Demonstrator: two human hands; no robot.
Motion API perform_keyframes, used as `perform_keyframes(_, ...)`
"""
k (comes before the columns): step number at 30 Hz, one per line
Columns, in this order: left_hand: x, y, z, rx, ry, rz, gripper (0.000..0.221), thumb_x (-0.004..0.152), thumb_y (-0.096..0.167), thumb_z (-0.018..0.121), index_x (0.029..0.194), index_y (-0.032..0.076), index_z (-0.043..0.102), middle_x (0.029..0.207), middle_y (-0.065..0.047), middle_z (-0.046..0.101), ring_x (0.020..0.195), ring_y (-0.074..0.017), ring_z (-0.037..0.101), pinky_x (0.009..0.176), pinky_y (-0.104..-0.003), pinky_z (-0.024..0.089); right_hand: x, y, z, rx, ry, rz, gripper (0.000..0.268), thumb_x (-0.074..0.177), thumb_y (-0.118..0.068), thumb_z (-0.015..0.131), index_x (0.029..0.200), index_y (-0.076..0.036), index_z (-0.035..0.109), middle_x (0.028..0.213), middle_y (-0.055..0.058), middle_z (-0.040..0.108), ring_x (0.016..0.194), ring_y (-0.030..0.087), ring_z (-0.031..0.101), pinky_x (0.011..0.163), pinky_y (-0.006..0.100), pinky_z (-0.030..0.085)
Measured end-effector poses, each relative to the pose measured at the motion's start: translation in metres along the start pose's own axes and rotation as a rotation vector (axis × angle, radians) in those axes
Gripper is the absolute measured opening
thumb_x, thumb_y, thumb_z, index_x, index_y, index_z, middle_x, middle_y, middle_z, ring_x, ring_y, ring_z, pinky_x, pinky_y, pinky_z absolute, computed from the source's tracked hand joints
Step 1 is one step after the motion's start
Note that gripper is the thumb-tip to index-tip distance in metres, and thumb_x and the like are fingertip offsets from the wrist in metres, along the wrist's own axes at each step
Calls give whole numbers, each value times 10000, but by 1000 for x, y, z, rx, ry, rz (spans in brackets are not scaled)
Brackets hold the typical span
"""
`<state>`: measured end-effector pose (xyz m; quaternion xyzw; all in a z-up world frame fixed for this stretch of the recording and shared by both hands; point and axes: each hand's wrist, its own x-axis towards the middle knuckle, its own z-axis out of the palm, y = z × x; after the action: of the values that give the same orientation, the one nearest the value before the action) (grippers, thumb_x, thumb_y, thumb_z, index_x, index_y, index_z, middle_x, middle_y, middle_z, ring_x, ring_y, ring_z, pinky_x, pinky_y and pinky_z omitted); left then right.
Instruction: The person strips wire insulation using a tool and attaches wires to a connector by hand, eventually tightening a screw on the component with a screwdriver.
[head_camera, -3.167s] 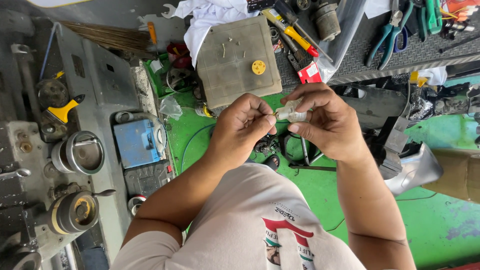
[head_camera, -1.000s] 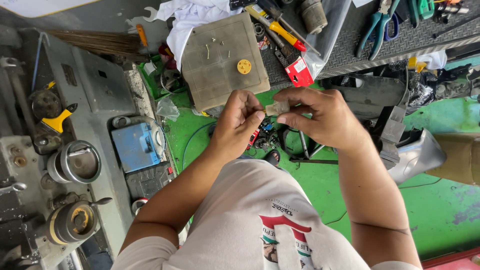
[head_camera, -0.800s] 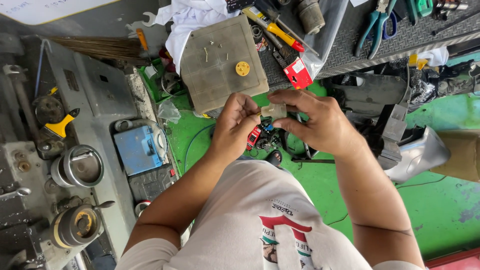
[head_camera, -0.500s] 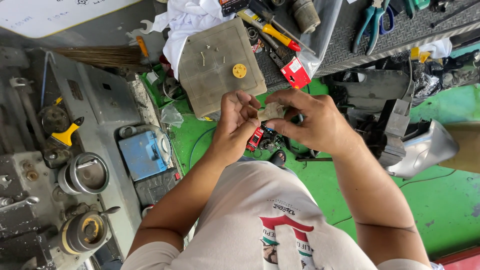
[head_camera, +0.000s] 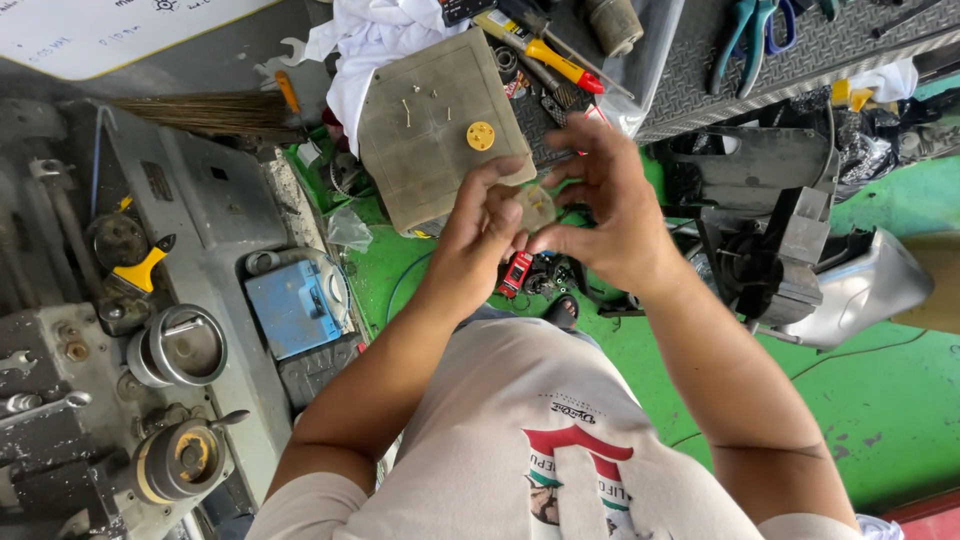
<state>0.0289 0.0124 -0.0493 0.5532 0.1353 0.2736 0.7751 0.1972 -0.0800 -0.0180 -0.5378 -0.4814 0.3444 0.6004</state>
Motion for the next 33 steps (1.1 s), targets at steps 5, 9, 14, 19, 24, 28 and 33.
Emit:
perform_keyframes(5, 14, 20, 12, -253, 159, 45, 531, 1111, 381, 494, 1556, 100, 423, 1146, -134, 584, 819, -89, 481, 645, -207, 361, -27, 70, 16, 99, -62, 111, 611, 921, -281, 780, 1358, 44, 504, 1218, 223, 622, 1056, 294, 660, 905, 425, 568)
perform_keyframes(9, 22, 18, 13, -491, 228, 35, 543, 1117, 354, 480, 1585, 86, 413, 1189, -134, 591, 858, -118, 524, 667, -218, 393, -47, 102, 33, 63, -50, 50, 180, 1034, -139, 644, 1093, 14, 717, 881, 103, 729, 852, 166, 710, 760, 319, 557)
perform_keyframes(14, 32, 19, 14, -581, 222, 115, 546, 1106, 310, 538, 1565, 38, 426, 1263, -156, 606, 932, -157, 583, 738, -266, 463, -44, 76, 40, 180, 36, -50, 276, 1059, -185, 563, 953, 20, 715, 792, 107, 695, 748, 169, 670, 701, 302, 533)
perform_keyframes(19, 34, 18, 19, -531, 197, 185, 540, 1091, 310, 587, 1531, 17, 474, 1274, -149, 638, 1021, -190, 653, 841, -279, 512, -47, 72, 31, 96, 126, -103, 380, 1110, -235, 489, 985, 39, 721, 701, 84, 650, 618, 154, 615, 610, 285, 529)
perform_keyframes(24, 25, 6, 27, -438, 83, 189, 510, 1090, 285, 558, 1511, 10, 472, 1345, -208, 604, 1167, -306, 650, 1038, -391, 456, -42, 48, 28, -371, 341, -298, 330, 1121, -235, 454, 980, -25, 666, 728, 108, 550, 570, 289, 560, 552, 364, 463)
perform_keyframes(28, 22, 5, 35, -306, 109, 271, 513, 1084, 270, 575, 1500, 5, 434, 1420, -220, 560, 1309, -367, 591, 1170, -452, 388, -39, 37, 35, -413, 387, -314, 341, 1125, -255, 442, 965, -44, 657, 727, 101, 537, 568, 294, 552, 552, 362, 469)
perform_keyframes(33, 11, -1, 38, -198, 6, 198, 503, 1101, 282, 518, 1488, -17, 399, 1387, -289, 568, 1359, -420, 530, 1156, -518, 380, -45, 47, 35, -403, 379, -303, 332, 1115, -254, 446, 935, -48, 634, 724, 117, 547, 571, 372, 557, 514, 399, 456)
